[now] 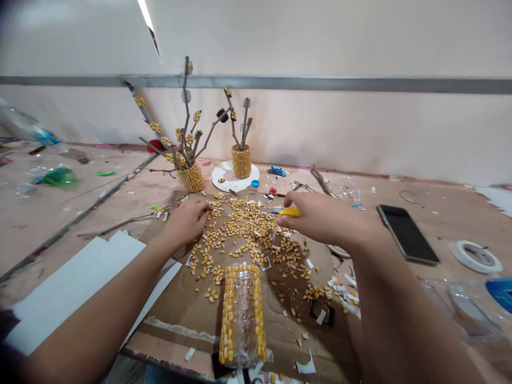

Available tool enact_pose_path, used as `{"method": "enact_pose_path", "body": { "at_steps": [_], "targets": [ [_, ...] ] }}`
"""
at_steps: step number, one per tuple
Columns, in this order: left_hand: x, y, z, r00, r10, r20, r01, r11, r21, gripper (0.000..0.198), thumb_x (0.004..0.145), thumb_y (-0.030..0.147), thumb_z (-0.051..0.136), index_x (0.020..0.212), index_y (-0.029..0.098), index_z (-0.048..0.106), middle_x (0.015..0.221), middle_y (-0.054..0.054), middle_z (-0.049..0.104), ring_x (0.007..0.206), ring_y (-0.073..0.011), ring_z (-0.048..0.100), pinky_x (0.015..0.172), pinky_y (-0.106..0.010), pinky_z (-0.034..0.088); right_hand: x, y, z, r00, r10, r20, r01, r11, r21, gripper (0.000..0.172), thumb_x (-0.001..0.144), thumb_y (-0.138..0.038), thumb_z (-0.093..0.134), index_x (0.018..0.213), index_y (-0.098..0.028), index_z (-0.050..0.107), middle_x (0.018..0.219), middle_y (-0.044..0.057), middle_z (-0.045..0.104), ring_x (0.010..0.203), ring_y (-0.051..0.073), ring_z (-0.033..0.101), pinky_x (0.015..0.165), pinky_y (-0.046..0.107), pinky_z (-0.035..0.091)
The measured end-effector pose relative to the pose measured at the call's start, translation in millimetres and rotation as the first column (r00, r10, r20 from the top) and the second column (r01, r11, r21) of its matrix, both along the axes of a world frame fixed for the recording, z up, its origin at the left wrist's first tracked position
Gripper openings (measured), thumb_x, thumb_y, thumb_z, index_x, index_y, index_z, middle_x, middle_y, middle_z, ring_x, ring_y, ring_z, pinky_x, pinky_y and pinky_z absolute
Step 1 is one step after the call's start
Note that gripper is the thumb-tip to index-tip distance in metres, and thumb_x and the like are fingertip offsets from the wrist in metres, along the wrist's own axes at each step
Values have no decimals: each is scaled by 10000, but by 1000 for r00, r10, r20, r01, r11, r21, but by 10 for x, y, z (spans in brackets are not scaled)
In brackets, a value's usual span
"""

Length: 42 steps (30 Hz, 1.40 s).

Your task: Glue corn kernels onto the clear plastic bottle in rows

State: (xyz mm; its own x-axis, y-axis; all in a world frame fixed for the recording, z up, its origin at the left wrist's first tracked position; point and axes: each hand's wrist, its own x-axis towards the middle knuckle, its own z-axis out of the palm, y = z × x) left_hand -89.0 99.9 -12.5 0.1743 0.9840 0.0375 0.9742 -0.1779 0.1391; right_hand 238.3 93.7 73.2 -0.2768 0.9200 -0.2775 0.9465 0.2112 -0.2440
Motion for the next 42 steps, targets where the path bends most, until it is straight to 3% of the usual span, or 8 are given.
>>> {"method": "enact_pose_path", "body": {
  "at_steps": [7,12,16,19,22,25,34,42],
  "targets": [
    [-11,11,-8,1000,-8,-7,8,1000,0,296,975,201,514,1079,198,792,1204,-152,736,1241,-364,615,1092,-565,407,-12,-11,-11,999,36,-16,-35,999,32,472,936,-570,575,1248,-235,690,1107,121,790,952,314,738,769,402,531],
    [-65,24,37,999,-14,29,15,999,-32,310,969,149,484,1103,183,761,1221,-127,764,1163,-294,672,1018,-422,488,1,1,-24,999,51,-17,-50,998,39,478,932,-581,566,1247,-244,690,1138,121,784,970,318,737,786,408,537],
    [-147,40,104,999,-5,54,9,998,-64,305,961,171,467,1076,161,750,1165,-146,784,1057,-301,703,916,-406,520,-31,2,-22,998,56,4,-56,998,40,485,928,-576,566,1251,-236,692,1069,124,792,912,318,741,754,408,532],
    [-183,29,173,991,-96,95,110,983,-149,252,924,192,517,1004,182,756,1077,-107,798,979,-269,715,862,-364,527,-77,-19,-38,997,72,16,-73,997,11,478,929,-586,576,1264,-259,676,1116,110,790,954,323,741,767,413,530],
    [-172,-37,255,962,-223,157,259,927,-272,185,867,197,580,934,205,752,941,-39,796,861,-206,712,765,-288,518,-125,-45,-93,995,102,-7,-102,995,16,460,921,-588,598,1241,-268,677,1159,108,783,1001,329,735,791,422,530],
    [-132,-135,323,944,-281,173,327,874,-361,181,798,152,596,876,208,749,833,-11,775,756,-182,686,679,-264,478,-168,-63,-163,987,155,-47,-153,987,42,427,918,-577,611,1192,-261,696,1133,100,783,989,318,729,802,420,533],
    [-20,-241,348,961,-268,70,270,850,-453,113,746,158,679,769,226,766,732,-17,764,680,-205,671,608,-292,415,-272,-105,-211,970,240,-46,-233,965,118,328,907,-502,679,1106,-247,733,1062,109,778,1042,329,709,887,435,554],
    [-17,-210,289,969,-245,-16,220,897,-382,93,806,183,692,830,219,775,834,-58,785,786,-236,698,662,-306,434,-263,-114,-209,968,248,-41,-243,963,113,332,918,-500,678,1116,-238,724,1099,111,778,1037,324,715,889,437,557]
  ]
}}
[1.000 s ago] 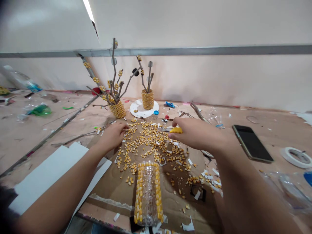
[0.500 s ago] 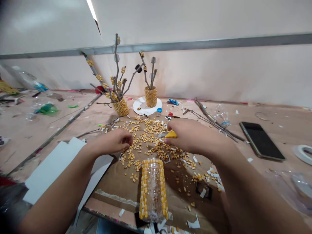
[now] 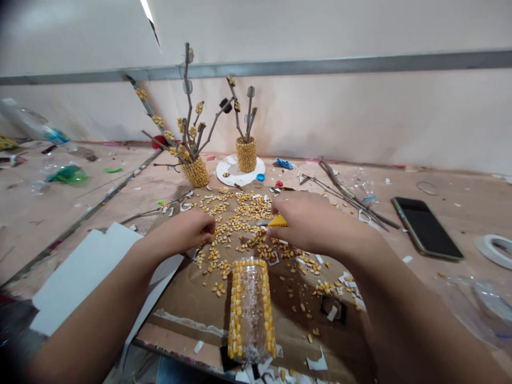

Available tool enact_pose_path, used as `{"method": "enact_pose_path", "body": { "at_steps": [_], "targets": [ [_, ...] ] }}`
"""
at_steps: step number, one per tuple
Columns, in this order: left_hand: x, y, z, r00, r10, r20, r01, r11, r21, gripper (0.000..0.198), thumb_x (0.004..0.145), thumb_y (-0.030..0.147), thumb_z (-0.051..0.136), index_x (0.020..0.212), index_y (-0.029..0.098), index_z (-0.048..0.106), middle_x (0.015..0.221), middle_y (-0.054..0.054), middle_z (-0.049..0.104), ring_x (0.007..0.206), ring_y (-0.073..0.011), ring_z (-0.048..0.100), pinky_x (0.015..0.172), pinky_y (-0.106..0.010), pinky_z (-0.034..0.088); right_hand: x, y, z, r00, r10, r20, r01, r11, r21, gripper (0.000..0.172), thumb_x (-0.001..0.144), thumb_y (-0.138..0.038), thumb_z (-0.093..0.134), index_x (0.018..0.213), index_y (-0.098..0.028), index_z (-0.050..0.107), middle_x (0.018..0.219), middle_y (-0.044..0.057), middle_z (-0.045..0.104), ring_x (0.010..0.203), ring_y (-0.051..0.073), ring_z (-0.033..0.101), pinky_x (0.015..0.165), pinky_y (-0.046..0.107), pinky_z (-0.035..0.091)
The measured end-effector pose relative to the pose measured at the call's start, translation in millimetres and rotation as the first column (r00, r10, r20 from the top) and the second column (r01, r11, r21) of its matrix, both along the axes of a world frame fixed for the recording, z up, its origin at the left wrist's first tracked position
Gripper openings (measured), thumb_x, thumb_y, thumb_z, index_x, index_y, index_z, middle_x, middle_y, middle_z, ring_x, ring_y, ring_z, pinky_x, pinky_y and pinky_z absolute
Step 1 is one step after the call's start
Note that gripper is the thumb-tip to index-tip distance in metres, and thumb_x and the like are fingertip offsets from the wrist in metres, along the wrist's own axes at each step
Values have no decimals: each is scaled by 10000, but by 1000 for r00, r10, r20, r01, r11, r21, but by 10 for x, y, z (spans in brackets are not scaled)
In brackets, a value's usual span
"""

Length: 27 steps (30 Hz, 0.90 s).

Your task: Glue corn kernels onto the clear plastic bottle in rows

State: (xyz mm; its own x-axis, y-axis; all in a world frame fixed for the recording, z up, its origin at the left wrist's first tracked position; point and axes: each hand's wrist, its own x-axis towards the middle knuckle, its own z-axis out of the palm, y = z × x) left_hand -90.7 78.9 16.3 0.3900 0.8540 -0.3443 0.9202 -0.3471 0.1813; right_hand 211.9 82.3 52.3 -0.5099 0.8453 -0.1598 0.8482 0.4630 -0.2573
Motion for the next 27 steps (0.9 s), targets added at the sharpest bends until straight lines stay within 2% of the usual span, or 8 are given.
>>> {"method": "enact_pose_path", "body": {
  "at_steps": [7,12,15,18,20,22,24,27],
  "targets": [
    [44,-31,-84,999,-1,-42,4,998,62,181,890,274,629,797,205,769,825,-99,778,756,-249,690,682,-325,456,-40,-31,65,999,9,49,-8,1000,-26,357,938,-497,652,1155,-219,707,1162,130,770,1058,336,710,922,479,557],
    [76,-29,-132,999,39,-17,-38,996,79,198,816,158,584,672,176,717,678,-92,707,627,-209,613,627,-316,417,-49,-39,83,999,13,51,-13,1000,-6,331,931,-485,668,1125,-221,712,1121,127,774,1027,331,712,863,441,542],
    [107,-14,-79,996,57,67,-62,995,74,187,798,148,586,637,167,681,630,-63,664,589,-173,558,617,-301,400,-50,-22,95,1000,26,6,-26,1000,13,324,937,-499,663,1110,-228,701,1080,114,773,993,322,709,812,409,515],
    [164,-46,25,964,69,255,-85,995,53,221,912,262,541,795,173,706,707,-31,681,629,-155,561,627,-274,415,-99,-23,104,992,34,-118,-28,998,58,306,964,-504,643,1096,-229,668,1023,91,763,906,280,689,749,365,465],
    [214,-106,81,824,163,542,-173,984,-33,275,957,383,542,877,172,699,740,-18,673,649,-145,559,624,-258,423,-176,-53,93,966,54,-251,-28,994,107,290,995,-510,612,1036,-224,640,944,70,743,820,237,653,690,331,422],
    [268,-180,99,541,274,795,-237,957,-169,308,932,460,621,867,167,687,741,-8,652,653,-134,539,629,-250,416,-280,-106,58,917,86,-390,-26,987,157,283,1007,-497,609,950,-220,607,851,44,706,735,196,605,644,304,385],
    [321,-248,78,309,337,889,-230,934,-274,323,896,477,707,833,161,687,731,1,640,649,-119,517,632,-242,397,-386,-165,-2,847,129,-516,-30,980,196,254,980,-444,663,905,-215,587,793,18,671,681,165,565,635,287,379],
    [392,-308,26,154,376,914,-170,921,-350,340,859,478,776,808,148,708,723,-6,656,644,-112,518,617,-235,376,-498,-231,-110,736,182,-652,-21,969,247,139,956,-313,675,919,-198,607,767,4,651,642,142,531,627,273,387]
  ]
}}
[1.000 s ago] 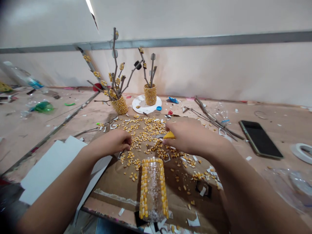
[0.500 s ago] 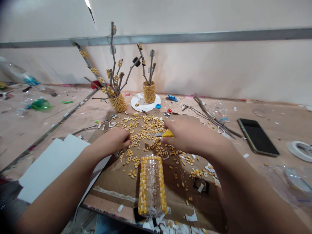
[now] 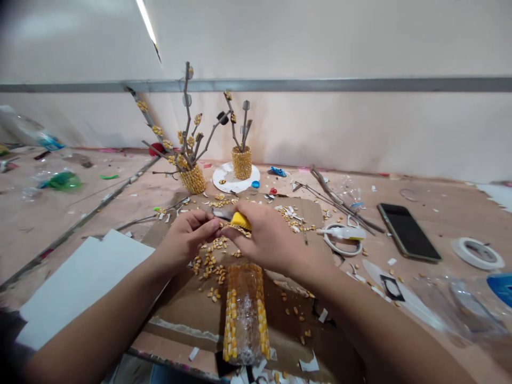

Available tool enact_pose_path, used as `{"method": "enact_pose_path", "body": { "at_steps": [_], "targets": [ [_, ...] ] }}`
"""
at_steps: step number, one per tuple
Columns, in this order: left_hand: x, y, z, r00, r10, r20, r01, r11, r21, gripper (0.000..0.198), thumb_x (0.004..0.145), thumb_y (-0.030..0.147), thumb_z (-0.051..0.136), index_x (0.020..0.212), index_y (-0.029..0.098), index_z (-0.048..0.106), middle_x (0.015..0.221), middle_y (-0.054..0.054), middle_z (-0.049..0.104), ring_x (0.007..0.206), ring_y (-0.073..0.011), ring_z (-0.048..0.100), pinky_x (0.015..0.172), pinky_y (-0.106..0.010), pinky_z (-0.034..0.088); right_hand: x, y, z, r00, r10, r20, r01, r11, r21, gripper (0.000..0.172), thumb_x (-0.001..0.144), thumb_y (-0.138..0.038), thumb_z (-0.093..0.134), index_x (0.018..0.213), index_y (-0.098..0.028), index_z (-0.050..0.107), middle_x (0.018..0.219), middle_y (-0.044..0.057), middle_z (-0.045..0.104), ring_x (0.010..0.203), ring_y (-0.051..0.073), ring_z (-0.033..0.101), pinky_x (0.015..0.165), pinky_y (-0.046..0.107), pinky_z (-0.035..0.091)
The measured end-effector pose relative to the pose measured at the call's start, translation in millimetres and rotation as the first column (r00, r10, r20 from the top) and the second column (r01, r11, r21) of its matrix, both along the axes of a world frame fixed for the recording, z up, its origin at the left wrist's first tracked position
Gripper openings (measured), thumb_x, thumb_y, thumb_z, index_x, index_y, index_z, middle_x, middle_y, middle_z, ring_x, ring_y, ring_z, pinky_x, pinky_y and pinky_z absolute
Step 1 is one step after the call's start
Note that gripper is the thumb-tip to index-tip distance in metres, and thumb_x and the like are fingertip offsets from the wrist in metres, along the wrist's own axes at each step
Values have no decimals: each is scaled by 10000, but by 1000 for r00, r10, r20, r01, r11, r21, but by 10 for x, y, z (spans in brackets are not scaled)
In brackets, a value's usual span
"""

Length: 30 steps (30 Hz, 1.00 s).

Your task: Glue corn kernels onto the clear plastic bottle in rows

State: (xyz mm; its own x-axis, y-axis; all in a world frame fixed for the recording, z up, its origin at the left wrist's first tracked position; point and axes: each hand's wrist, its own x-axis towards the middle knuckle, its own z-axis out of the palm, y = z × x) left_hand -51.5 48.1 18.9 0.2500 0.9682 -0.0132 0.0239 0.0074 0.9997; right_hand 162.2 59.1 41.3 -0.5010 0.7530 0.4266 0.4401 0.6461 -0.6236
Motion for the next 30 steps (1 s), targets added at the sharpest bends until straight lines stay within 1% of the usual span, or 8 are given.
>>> {"method": "enact_pose_path", "body": {
  "at_steps": [2,6,9,11,13,16,23,30],
  "targets": [
    [40,-15,-11,999,0,38,0,1000,-5,308,820,437,809,784,145,719,697,-6,664,627,-112,520,601,-234,370,-31,-20,-60,998,22,-52,-19,998,62,28,937,-212,636,942,-184,636,795,20,675,668,146,559,644,272,407],
    [97,-31,36,997,62,38,-61,998,-27,143,708,255,829,782,157,757,710,5,703,635,-115,555,622,-233,400,-38,-40,-110,999,36,-8,-35,987,156,172,843,-108,584,977,-169,675,868,58,723,745,173,621,687,289,437],
    [106,-38,54,994,104,37,-104,995,-5,113,670,184,817,768,161,766,747,-2,730,676,-125,592,655,-237,427,-34,-42,-107,1000,13,20,-17,985,171,174,824,-116,581,961,-181,665,839,44,714,719,169,607,661,285,413],
    [92,-38,35,991,103,83,-105,994,14,109,688,204,831,753,161,755,701,10,701,640,-114,562,631,-232,416,-23,-22,-112,999,-22,26,17,981,193,42,871,-191,608,907,-188,630,791,31,675,671,158,562,631,285,378],
    [70,-39,5,984,96,153,-101,995,19,142,736,259,844,746,165,738,652,25,659,600,-99,522,602,-224,397,-3,19,-141,996,-73,44,60,965,257,218,940,-368,615,810,-202,558,717,19,594,621,153,484,593,294,322],
    [47,-60,-16,969,99,227,-104,995,8,185,805,325,845,788,171,745,669,24,657,599,-92,518,597,-216,399,24,85,-224,990,-123,70,87,922,378,470,1010,-597,488,717,-231,452,647,0,479,575,147,382,554,305,240],
    [81,-147,32,947,78,311,-79,997,-9,255,809,400,882,812,178,755,737,16,677,628,-89,533,598,-210,404,5,85,-324,984,-165,69,105,847,521,582,1058,-659,390,673,-225,443,614,-11,466,527,126,328,532,304,192],
    [83,-161,4,953,62,295,-66,998,4,319,782,449,905,813,172,750,686,26,634,610,-88,500,591,-207,390,-3,72,-306,982,-180,60,126,854,504,620,1064,-694,344,670,-227,450,609,-12,463,534,130,339,528,299,209]
  ]
}}
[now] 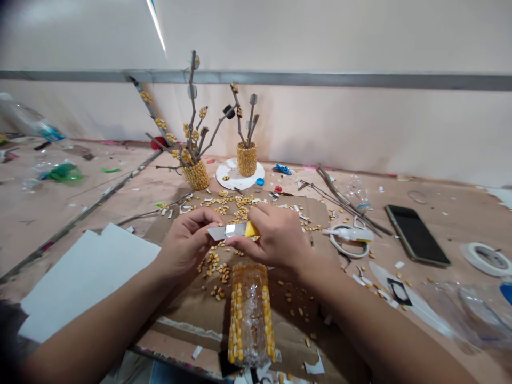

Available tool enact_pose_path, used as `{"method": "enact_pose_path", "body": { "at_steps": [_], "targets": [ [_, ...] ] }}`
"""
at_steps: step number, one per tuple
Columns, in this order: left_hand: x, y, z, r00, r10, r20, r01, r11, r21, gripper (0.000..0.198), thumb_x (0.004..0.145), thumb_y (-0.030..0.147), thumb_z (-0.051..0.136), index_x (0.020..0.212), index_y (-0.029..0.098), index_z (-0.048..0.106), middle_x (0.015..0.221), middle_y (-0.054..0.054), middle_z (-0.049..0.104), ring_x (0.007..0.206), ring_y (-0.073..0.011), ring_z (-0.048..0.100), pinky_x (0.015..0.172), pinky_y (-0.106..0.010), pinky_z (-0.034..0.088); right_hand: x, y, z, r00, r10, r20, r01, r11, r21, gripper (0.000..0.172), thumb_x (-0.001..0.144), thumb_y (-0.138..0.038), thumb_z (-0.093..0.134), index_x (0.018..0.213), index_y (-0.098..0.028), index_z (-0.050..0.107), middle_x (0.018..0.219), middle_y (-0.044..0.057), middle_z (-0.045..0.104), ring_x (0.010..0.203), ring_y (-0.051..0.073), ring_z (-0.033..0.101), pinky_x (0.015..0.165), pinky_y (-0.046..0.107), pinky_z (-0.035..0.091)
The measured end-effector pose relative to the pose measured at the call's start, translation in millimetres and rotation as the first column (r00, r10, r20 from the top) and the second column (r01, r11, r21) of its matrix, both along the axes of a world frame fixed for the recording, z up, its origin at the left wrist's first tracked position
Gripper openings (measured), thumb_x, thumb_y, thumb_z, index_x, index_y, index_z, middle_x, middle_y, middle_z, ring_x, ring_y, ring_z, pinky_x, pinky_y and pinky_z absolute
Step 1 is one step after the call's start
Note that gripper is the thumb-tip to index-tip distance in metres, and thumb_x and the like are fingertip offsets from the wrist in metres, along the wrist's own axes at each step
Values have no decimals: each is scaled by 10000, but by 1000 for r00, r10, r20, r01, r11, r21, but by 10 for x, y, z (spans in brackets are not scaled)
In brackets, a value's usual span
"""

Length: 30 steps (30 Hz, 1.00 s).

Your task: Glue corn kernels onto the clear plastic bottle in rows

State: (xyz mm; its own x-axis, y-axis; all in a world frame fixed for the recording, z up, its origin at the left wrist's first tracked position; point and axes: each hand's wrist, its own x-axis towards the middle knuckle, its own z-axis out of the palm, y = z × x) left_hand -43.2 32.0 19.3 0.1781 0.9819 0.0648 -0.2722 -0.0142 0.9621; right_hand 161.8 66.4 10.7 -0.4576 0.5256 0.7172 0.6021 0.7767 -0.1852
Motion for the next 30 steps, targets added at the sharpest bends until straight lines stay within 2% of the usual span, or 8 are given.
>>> {"method": "enact_pose_path", "body": {
  "at_steps": [9,12,18,20,22,26,28,30],
  "targets": [
    [6,-17,47,984,77,-163,-58,991,120,300,812,434,866,792,167,730,733,-6,665,651,-121,551,641,-238,462,-34,-66,-4,1000,20,0,-20,994,-111,601,1054,-684,383,665,-231,448,622,1,484,549,134,354,543,301,215],
    [-15,-28,24,986,64,-153,-40,987,155,281,819,418,859,790,167,737,746,-21,678,657,-126,562,629,-240,463,-54,-80,-12,1000,27,-13,-29,992,-126,624,1037,-728,376,656,-237,433,615,4,482,551,140,350,549,314,198],
    [6,-94,-15,999,-41,-30,47,970,238,176,880,312,813,785,178,750,680,-11,671,652,-124,583,639,-243,479,101,159,-10,946,-264,-188,179,909,-376,610,1019,-719,430,631,-256,345,542,-37,370,506,136,324,548,321,200],
    [19,-86,-17,999,-47,-27,51,980,194,178,878,317,821,794,173,758,696,-22,706,643,-121,609,628,-233,492,166,211,50,944,-217,-250,104,910,-401,564,1004,-659,516,645,-250,372,565,-42,384,531,133,352,553,316,234],
    [21,-59,-26,999,-41,-32,45,990,134,191,860,337,842,810,169,767,709,-29,733,625,-115,621,613,-223,499,191,186,143,944,-96,-314,-61,888,-455,427,996,-523,605,708,-230,485,616,-44,448,562,124,394,555,297,295],
    [10,-7,-47,996,-28,-83,33,998,53,248,848,394,854,819,161,775,713,-42,751,619,-120,628,616,-230,507,149,11,317,899,232,-372,-405,763,-504,88,954,-281,686,993,-202,693,787,-16,659,632,115,556,590,262,429],
    [13,6,-48,994,-45,-99,48,998,28,270,822,413,874,819,160,780,712,-42,750,616,-120,612,603,-230,486,123,-49,349,887,322,-332,-449,772,-450,99,936,-190,690,1024,-201,732,866,14,740,715,129,645,664,268,484],
    [27,16,-43,994,-63,-91,63,998,-1,285,783,418,903,808,161,782,697,-30,736,600,-110,579,579,-221,447,114,-65,340,901,343,-267,-425,822,-380,176,900,-104,666,1014,-204,757,895,30,773,769,145,680,713,279,502]
  ]
}}
